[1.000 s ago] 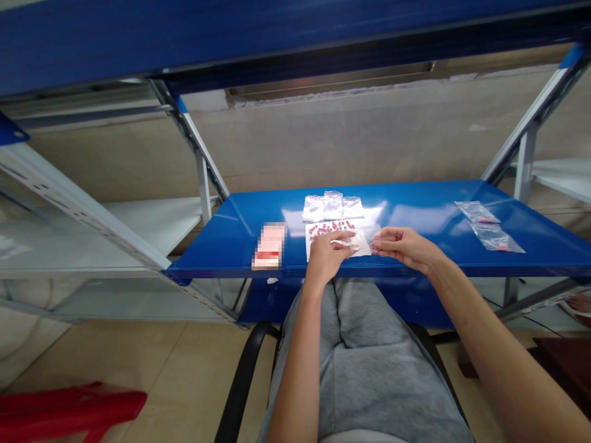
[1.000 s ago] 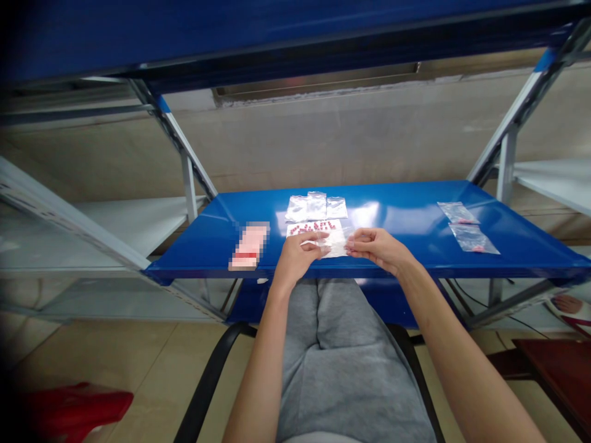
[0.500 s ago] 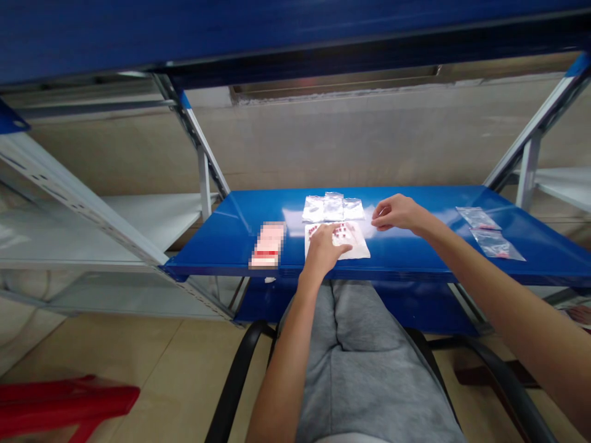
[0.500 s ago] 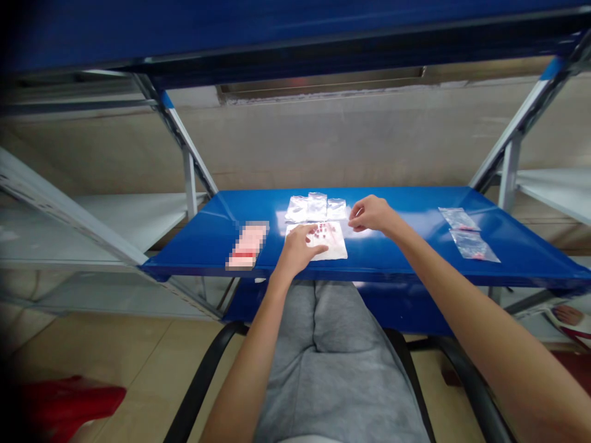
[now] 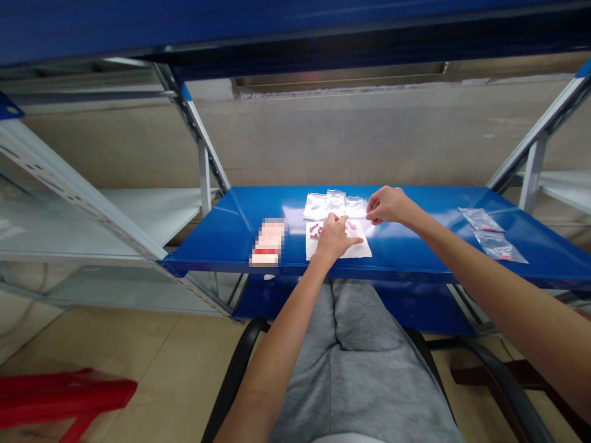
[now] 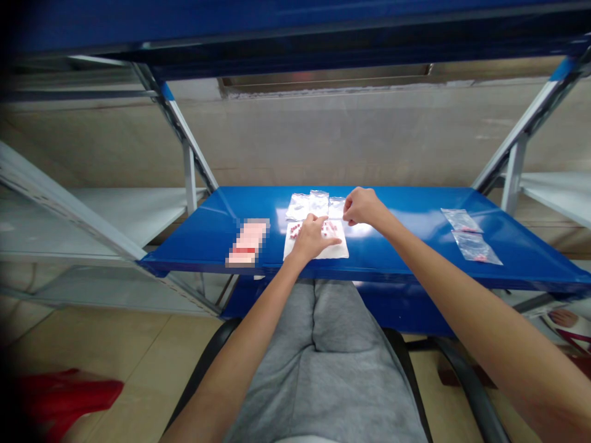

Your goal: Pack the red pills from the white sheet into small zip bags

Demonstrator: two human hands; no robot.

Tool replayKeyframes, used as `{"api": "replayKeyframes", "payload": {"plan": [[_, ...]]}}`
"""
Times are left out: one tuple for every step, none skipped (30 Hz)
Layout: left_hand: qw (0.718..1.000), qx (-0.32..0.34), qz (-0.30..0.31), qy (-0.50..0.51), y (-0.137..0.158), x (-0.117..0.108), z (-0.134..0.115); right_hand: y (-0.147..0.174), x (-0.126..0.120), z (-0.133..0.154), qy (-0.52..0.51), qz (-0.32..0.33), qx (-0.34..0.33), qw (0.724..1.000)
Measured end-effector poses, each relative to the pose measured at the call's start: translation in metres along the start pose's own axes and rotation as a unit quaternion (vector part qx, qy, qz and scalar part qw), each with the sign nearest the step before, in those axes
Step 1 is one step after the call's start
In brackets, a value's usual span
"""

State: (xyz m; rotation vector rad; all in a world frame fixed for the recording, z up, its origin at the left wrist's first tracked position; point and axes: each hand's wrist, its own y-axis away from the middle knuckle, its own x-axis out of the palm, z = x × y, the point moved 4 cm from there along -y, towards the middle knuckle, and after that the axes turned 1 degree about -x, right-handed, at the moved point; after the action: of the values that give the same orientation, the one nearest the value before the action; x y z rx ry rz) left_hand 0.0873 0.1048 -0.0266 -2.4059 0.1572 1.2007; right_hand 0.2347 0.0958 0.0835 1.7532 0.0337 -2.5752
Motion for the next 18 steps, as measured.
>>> {"api": "replayKeyframes", "payload": {"plan": [[1.0, -0.001, 0.003, 0.0, -0.001, 0.0, 0.0, -0.001, 0.0, 0.001, 0.001, 0.0, -0.003, 1.0], [1.0, -0.003, 0.004, 0.001, -0.002, 0.0, 0.0, -0.002, -0.001, 0.001, 0.004, 0.0, -0.005, 1.0], [1.0, -0.005, 0.004, 0.002, -0.002, 0.0, 0.0, -0.004, -0.001, 0.001, 0.007, 0.001, -0.007, 1.0], [1.0, -0.008, 0.003, 0.003, -0.003, 0.0, 0.001, -0.005, 0.0, 0.001, 0.01, 0.004, -0.009, 1.0], [1.0, -0.011, 0.002, 0.005, -0.003, 0.0, 0.001, -0.007, 0.0, 0.0, 0.012, 0.006, -0.011, 1.0], [1.0, -0.015, 0.001, 0.005, -0.003, 0.001, 0.002, -0.008, 0.001, 0.0, 0.012, 0.008, -0.013, 1.0], [1.0, -0.018, 0.001, 0.005, -0.003, 0.001, 0.003, -0.01, 0.002, 0.0, 0.011, 0.009, -0.014, 1.0], [1.0, -0.022, 0.002, 0.004, -0.003, 0.001, 0.004, -0.011, 0.002, 0.0, 0.009, 0.01, -0.016, 1.0], [1.0, -0.026, 0.003, 0.003, -0.003, 0.001, 0.004, -0.013, 0.003, 0.0, 0.008, 0.012, -0.017, 1.0], [1.0, -0.028, 0.005, 0.003, -0.003, 0.001, 0.005, -0.014, 0.004, 0.001, 0.007, 0.014, -0.017, 1.0], [1.0, -0.03, 0.005, 0.001, -0.003, 0.002, 0.005, -0.015, 0.004, 0.002, 0.007, 0.016, -0.019, 1.0], [0.999, -0.032, 0.006, -0.002, -0.003, 0.002, 0.006, -0.016, 0.005, 0.003, 0.008, 0.019, -0.02, 1.0], [0.999, -0.032, 0.005, -0.008, -0.003, 0.001, 0.006, -0.017, 0.005, 0.005, 0.01, 0.021, -0.021, 0.999], [0.999, -0.03, 0.004, -0.015, -0.003, 0.001, 0.006, -0.017, 0.006, 0.007, 0.013, 0.024, -0.021, 0.999], [0.999, -0.026, 0.003, -0.024, -0.003, 0.0, 0.005, -0.018, 0.006, 0.009, 0.015, 0.028, -0.02, 0.999], [0.999, -0.022, 0.002, -0.033, -0.003, 0.0, 0.005, -0.019, 0.006, 0.012, 0.016, 0.032, -0.018, 0.999], [0.999, -0.018, 0.0, -0.04, -0.003, -0.001, 0.004, -0.019, 0.005, 0.014, 0.016, 0.037, -0.015, 0.999], [0.999, -0.016, 0.0, -0.044, -0.004, -0.002, 0.004, -0.02, 0.005, 0.016, 0.012, 0.043, -0.012, 0.999]]}}
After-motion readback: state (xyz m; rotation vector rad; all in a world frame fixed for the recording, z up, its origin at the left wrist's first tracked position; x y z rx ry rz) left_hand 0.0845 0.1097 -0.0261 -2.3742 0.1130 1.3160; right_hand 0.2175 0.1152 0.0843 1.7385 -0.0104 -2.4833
